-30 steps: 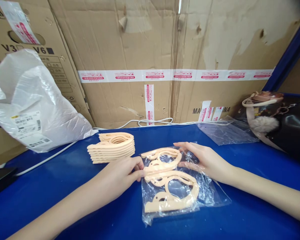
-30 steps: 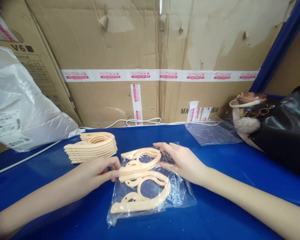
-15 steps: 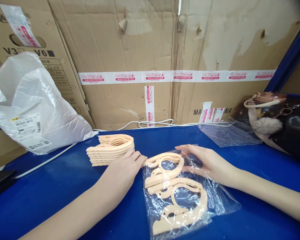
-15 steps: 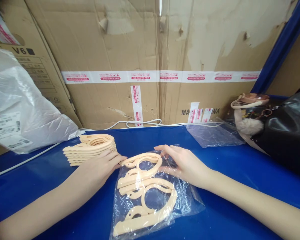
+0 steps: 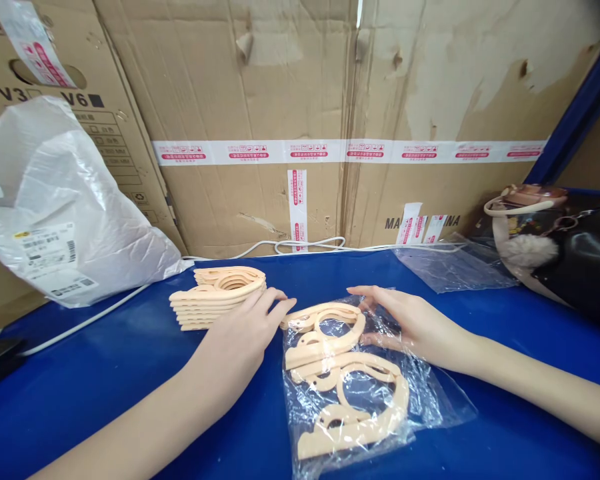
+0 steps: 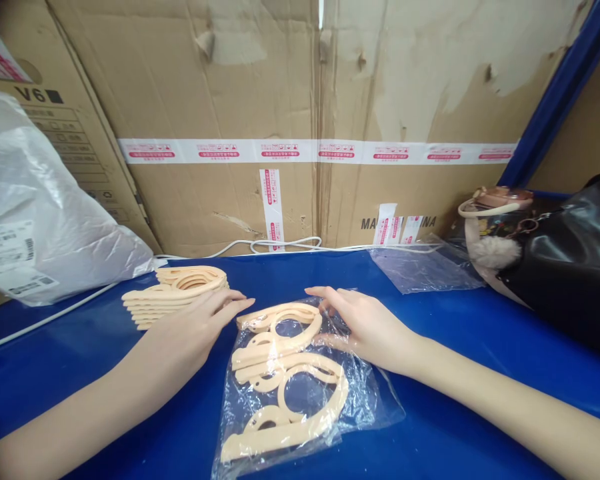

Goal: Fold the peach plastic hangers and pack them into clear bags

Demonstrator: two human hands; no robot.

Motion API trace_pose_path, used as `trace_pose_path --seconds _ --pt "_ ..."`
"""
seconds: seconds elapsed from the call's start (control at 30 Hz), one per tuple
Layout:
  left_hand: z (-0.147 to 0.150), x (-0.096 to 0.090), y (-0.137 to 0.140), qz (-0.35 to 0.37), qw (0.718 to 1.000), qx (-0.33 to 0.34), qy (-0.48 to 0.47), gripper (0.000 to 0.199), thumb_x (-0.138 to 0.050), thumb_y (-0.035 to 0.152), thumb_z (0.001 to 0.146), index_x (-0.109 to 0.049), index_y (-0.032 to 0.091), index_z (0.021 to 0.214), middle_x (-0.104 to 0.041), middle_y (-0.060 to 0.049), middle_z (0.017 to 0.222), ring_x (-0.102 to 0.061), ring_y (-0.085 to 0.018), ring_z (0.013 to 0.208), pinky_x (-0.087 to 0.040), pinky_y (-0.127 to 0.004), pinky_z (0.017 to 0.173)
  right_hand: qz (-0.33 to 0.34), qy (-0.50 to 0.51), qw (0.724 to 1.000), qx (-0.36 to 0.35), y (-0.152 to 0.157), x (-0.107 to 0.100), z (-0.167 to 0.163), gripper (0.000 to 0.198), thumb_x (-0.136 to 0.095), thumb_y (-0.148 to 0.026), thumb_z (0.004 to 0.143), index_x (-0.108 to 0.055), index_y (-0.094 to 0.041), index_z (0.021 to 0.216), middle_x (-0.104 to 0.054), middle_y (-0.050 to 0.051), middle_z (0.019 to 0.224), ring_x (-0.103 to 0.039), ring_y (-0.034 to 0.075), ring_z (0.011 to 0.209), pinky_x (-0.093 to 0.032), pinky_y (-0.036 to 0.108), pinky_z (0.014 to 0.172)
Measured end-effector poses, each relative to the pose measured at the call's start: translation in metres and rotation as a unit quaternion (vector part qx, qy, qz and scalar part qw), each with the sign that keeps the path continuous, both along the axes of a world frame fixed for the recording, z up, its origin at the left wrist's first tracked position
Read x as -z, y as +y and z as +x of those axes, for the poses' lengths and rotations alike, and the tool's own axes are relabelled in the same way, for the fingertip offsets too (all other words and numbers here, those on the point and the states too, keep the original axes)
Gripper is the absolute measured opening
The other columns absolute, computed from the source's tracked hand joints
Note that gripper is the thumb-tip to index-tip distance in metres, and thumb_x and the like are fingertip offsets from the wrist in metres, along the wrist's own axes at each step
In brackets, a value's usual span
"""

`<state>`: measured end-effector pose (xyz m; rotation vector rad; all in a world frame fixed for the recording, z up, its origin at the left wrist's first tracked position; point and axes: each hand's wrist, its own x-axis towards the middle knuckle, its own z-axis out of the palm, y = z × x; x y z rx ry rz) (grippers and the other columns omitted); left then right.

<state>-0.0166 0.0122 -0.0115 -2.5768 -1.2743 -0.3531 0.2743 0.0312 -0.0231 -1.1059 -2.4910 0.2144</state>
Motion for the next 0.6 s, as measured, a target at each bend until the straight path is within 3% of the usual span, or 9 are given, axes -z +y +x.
trace_pose_path --seconds 0.13,0.27,0.47,0.6 --pt "0.003 -0.016 -0.01 0.064 0.998 0.003 -0.026 0.033 -0.03 0.009 0.091 -0.058 0.015 0.108 -0.061 -0.009 0.103 -0.06 -0.024 0.095 -0.05 -0.038 0.077 0.001 0.007 1.0 0.013 -0.003 0.0 -0.004 0.061 -0.058 -0.048 0.086 -0.037 -0.022 0.137 -0.065 0.006 0.105 -0.063 0.022 0.096 -0.052 0.039 0.082" --pt "0.006 -0.03 -0.017 -0.022 0.999 -0.036 -0.032 0.036 -0.024 0.03 0.099 -0.056 0.019 0.087 -0.061 -0.004 0.08 -0.061 -0.021 0.073 -0.048 -0.035 0.064 0.011 0.006 0.998 0.054 -0.009 0.003 -0.012 0.058 -0.057 -0.044 0.087 -0.037 -0.022 0.137 -0.066 0.008 0.105 -0.064 0.023 0.092 -0.054 0.04 0.078" --pt "0.006 -0.025 -0.016 -0.098 0.988 -0.09 0.079 0.041 -0.03 0.017 0.092 -0.06 0.025 0.118 -0.068 -0.008 0.1 -0.067 -0.029 0.089 -0.051 -0.041 0.071 0.043 -0.009 0.996 0.079 -0.015 0.003 -0.02 0.057 -0.052 -0.049 0.089 -0.04 -0.019 0.135 -0.067 0.01 0.105 -0.065 0.026 0.092 -0.055 0.042 0.074" --pt "0.011 -0.022 -0.017 -0.112 0.984 -0.116 0.074 0.045 -0.029 0.018 0.093 -0.053 0.023 0.131 -0.07 -0.01 0.104 -0.069 -0.031 0.086 -0.053 -0.041 0.066 0.047 -0.021 0.997 0.064 -0.015 0.0 -0.018 0.055 -0.051 -0.047 0.09 -0.04 -0.018 0.135 -0.066 0.011 0.112 -0.064 0.026 0.097 -0.055 0.043 0.077"
